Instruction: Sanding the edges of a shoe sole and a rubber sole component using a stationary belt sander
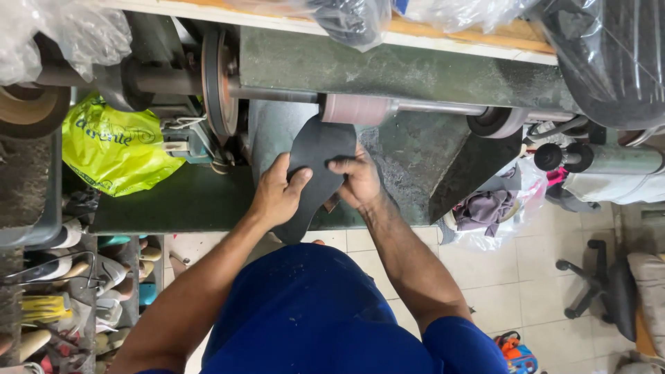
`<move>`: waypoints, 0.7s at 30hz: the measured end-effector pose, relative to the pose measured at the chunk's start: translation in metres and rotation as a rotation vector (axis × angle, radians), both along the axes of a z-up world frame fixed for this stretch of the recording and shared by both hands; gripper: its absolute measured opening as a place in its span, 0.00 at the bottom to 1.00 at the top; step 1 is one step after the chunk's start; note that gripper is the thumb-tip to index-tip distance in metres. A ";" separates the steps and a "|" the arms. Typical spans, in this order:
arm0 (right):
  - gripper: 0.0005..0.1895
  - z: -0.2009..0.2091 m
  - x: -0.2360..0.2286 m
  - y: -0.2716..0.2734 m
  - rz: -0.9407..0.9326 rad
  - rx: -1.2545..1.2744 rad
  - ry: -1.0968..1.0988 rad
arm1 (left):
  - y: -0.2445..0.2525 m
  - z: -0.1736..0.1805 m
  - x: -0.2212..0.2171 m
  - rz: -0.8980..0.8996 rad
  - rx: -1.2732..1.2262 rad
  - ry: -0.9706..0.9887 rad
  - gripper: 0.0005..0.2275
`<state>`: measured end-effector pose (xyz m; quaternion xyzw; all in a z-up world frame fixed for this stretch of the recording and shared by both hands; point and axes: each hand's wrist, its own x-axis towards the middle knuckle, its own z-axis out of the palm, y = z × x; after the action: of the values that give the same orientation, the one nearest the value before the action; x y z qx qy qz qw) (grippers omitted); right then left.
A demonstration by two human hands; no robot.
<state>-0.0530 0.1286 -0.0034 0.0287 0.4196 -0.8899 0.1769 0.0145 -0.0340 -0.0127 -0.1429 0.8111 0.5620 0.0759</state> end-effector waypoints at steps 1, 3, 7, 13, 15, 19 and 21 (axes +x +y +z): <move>0.23 -0.001 0.000 0.000 0.019 -0.014 -0.004 | 0.001 -0.006 0.000 0.034 0.016 -0.007 0.20; 0.26 -0.009 0.000 -0.003 0.024 -0.037 -0.020 | 0.004 -0.014 -0.002 0.054 0.022 -0.026 0.21; 0.24 -0.027 -0.033 -0.011 0.082 -0.171 0.021 | 0.007 -0.017 -0.033 0.168 0.078 0.028 0.18; 0.34 -0.041 -0.007 0.002 0.186 -0.274 0.209 | 0.013 0.019 -0.001 0.134 0.055 -0.001 0.20; 0.44 -0.024 0.015 0.007 0.142 -0.257 0.247 | 0.014 0.019 0.018 0.085 0.027 -0.061 0.24; 0.39 -0.015 0.015 0.009 0.166 -0.653 0.191 | 0.015 0.004 0.017 0.123 0.032 0.064 0.18; 0.34 -0.022 0.005 0.007 -0.051 -0.691 0.041 | 0.030 0.020 0.006 0.105 0.102 0.191 0.17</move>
<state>-0.0480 0.1360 -0.0257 -0.0405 0.0963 -0.9838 0.1455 0.0201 -0.0036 0.0076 -0.1267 0.7764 0.6169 -0.0242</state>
